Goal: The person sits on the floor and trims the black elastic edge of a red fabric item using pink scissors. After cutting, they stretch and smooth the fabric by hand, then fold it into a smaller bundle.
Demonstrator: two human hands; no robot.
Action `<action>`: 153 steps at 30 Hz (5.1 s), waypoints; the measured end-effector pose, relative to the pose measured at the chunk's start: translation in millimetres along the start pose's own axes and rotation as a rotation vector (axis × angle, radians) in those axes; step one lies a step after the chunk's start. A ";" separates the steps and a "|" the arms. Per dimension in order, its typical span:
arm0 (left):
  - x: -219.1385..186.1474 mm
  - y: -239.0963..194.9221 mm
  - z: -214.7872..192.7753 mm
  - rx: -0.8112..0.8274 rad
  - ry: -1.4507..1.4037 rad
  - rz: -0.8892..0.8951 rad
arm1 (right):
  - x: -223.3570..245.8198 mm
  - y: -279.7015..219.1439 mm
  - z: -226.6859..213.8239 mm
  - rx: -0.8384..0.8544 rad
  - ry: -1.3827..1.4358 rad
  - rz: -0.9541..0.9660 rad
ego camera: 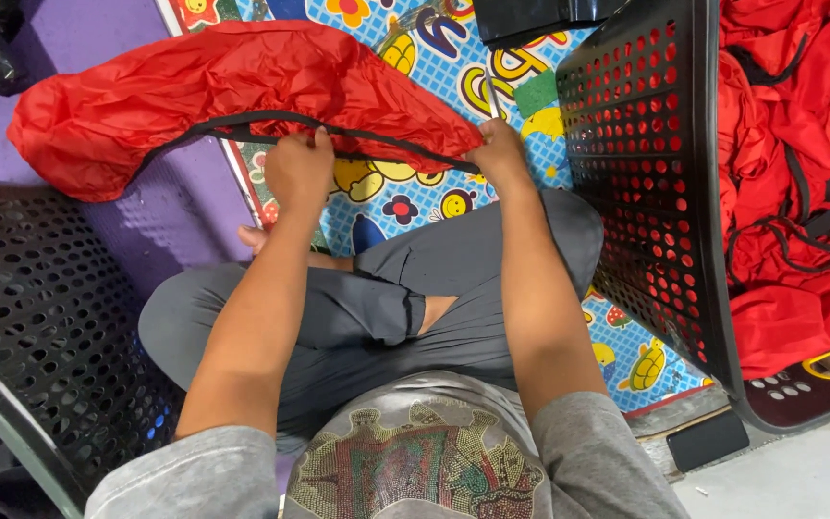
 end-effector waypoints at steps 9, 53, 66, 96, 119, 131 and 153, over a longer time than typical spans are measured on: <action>-83.2 -74.2 25.0 -0.224 -0.007 1.072 | 1.0 -8.8 5.0 0.119 0.028 -0.046; -72.5 -50.8 55.2 -0.231 0.084 0.983 | 69.7 18.1 -24.3 0.047 -0.248 -0.142; -77.2 -31.4 59.1 -0.142 0.052 0.788 | 87.7 -10.1 27.9 -0.171 -0.519 -0.873; -79.2 -42.4 10.3 -0.386 -0.049 1.078 | 103.7 -80.7 38.0 0.074 -0.800 -1.160; -72.6 -9.3 -19.9 -0.302 0.304 1.095 | 87.7 -42.5 48.9 -0.322 -1.082 -1.107; -59.3 27.7 -83.8 -0.276 0.202 1.276 | 42.3 7.4 35.3 -0.223 -1.194 -0.716; 122.3 142.3 -158.9 -0.391 0.224 0.302 | 29.5 26.6 18.9 -0.100 -0.920 -0.422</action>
Point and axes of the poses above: each hand's wrist, its own y-axis towards the middle knuckle, its own z-axis out of the palm, x = y × z, the point moved 10 cm from there along y, towards the middle knuckle, and after that the axes turned 7 degrees about -x, right-handed, at the moved point
